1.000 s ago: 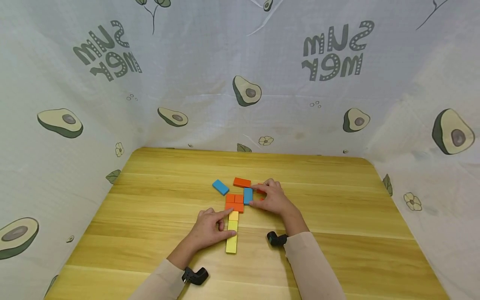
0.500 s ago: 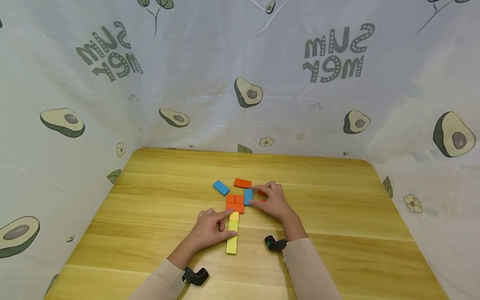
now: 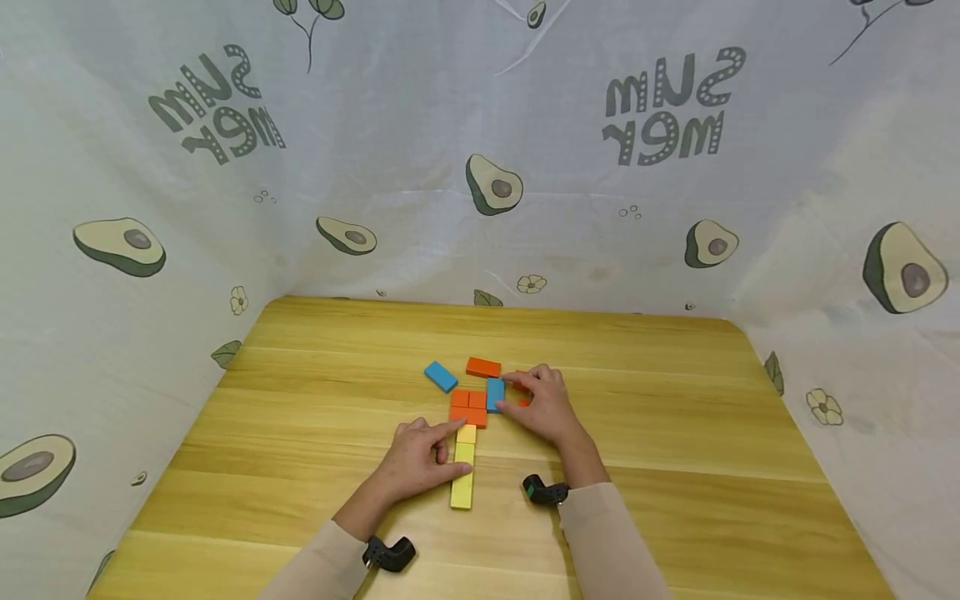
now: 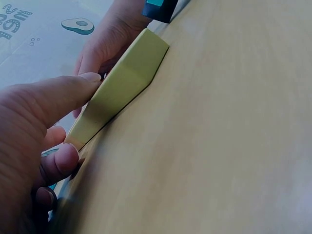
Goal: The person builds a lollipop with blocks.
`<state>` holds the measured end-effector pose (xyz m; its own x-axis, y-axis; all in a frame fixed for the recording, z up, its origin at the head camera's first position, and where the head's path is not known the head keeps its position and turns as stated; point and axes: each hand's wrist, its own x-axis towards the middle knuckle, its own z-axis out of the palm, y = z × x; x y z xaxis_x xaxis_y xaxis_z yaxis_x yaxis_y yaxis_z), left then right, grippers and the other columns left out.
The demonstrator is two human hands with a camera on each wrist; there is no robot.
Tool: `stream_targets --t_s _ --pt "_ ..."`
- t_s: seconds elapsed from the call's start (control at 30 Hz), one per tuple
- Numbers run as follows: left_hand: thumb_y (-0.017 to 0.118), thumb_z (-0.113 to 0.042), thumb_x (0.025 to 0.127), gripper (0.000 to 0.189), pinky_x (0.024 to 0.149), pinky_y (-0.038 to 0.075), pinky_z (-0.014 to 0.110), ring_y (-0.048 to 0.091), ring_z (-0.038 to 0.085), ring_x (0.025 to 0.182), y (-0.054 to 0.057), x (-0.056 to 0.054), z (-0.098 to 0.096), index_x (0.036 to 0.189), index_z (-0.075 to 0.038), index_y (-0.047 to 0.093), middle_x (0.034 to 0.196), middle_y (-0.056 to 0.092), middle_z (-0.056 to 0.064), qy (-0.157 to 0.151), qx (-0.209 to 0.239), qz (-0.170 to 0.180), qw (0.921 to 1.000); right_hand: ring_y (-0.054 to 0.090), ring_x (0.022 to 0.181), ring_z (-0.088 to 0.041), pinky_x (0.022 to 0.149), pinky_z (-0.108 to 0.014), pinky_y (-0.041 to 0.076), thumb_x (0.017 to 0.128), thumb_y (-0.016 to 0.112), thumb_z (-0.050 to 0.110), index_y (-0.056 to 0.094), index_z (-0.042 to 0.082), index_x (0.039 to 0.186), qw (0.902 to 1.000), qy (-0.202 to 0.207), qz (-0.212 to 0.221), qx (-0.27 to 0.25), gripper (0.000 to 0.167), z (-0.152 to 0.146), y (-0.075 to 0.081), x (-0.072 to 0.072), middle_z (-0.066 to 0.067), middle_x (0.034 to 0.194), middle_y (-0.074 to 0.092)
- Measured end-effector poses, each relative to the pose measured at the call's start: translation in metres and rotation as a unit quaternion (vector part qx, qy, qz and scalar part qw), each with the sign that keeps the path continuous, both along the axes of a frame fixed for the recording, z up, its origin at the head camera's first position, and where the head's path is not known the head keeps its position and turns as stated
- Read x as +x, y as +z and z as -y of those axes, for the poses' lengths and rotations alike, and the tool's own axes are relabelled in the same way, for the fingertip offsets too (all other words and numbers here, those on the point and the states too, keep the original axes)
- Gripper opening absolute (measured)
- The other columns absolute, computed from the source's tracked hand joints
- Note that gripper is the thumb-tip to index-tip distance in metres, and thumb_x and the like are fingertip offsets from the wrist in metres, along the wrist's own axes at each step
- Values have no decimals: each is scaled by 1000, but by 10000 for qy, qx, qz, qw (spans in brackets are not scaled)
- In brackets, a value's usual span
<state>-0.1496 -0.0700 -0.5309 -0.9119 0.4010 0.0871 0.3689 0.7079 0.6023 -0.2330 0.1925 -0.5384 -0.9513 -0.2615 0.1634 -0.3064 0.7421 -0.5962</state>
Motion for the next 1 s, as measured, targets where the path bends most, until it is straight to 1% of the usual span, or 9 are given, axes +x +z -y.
stream_targets --t_s 0.2,0.47,0.53,0.6,0.67,0.77,0.83,0.9,1.0 --pt "75 -56 87 68 79 26 29 35 4 67 1 0 1 147 -27 58 63 48 -22 21 22 3 10000 37 100 -27 80 -39 31 84 83 37 72 20 129 9999 -17 -111 11 50 2 -2 1 -7 101 46" --pt "75 -55 87 67 80 27 29 35 3 68 -2 0 1 146 -27 59 64 49 -23 17 9 -64 10000 37 99 -27 80 -40 31 84 83 34 72 19 128 9997 51 -216 -90 47 1 -1 2 -7 100 47" --pt "75 -53 89 65 80 28 29 37 3 68 -2 0 1 146 -26 59 64 49 -22 15 112 -47 9999 37 99 -27 80 -40 31 84 83 34 72 19 128 9997 47 -214 -107 47 2 -1 3 -7 99 47" --pt "74 -51 90 61 83 30 30 39 3 68 -2 -1 3 144 -24 61 65 50 -21 66 322 -1 9995 37 99 -27 80 -39 31 84 83 35 73 19 127 9997 40 -219 -113 47 3 -1 3 -7 100 47" --pt "73 -46 93 57 80 35 28 42 2 67 -1 -2 6 143 -21 62 66 52 -18 138 675 125 9975 38 99 -27 79 -39 31 84 83 35 73 19 127 9996 50 -243 -110 47 3 -1 3 -7 100 47" --pt "70 -40 96 52 69 42 24 46 3 63 1 -9 10 142 -16 62 69 55 -12 296 1194 280 9920 38 99 -28 79 -39 31 83 83 33 73 19 126 9994 69 -301 -164 46 4 -1 3 -8 99 48" --pt "69 -37 98 51 58 42 22 47 3 59 3 -16 13 143 -13 61 70 56 -9 422 1309 251 9902 39 99 -29 79 -39 32 83 83 33 73 19 125 9992 77 -330 -192 46 4 -1 3 -8 99 48" --pt "68 -36 99 51 55 40 22 46 5 57 6 -26 15 143 -12 61 70 56 -8 564 1172 92 9915 39 99 -28 79 -39 32 83 83 32 73 19 125 9992 69 -343 -204 45 3 -1 3 -8 99 48" --pt "67 -37 99 51 57 40 24 44 6 57 10 -42 19 143 -12 61 68 54 -8 782 661 -251 9944 38 98 -27 79 -39 31 84 83 32 73 19 126 9993 61 -300 -212 45 3 -1 3 -8 101 49"
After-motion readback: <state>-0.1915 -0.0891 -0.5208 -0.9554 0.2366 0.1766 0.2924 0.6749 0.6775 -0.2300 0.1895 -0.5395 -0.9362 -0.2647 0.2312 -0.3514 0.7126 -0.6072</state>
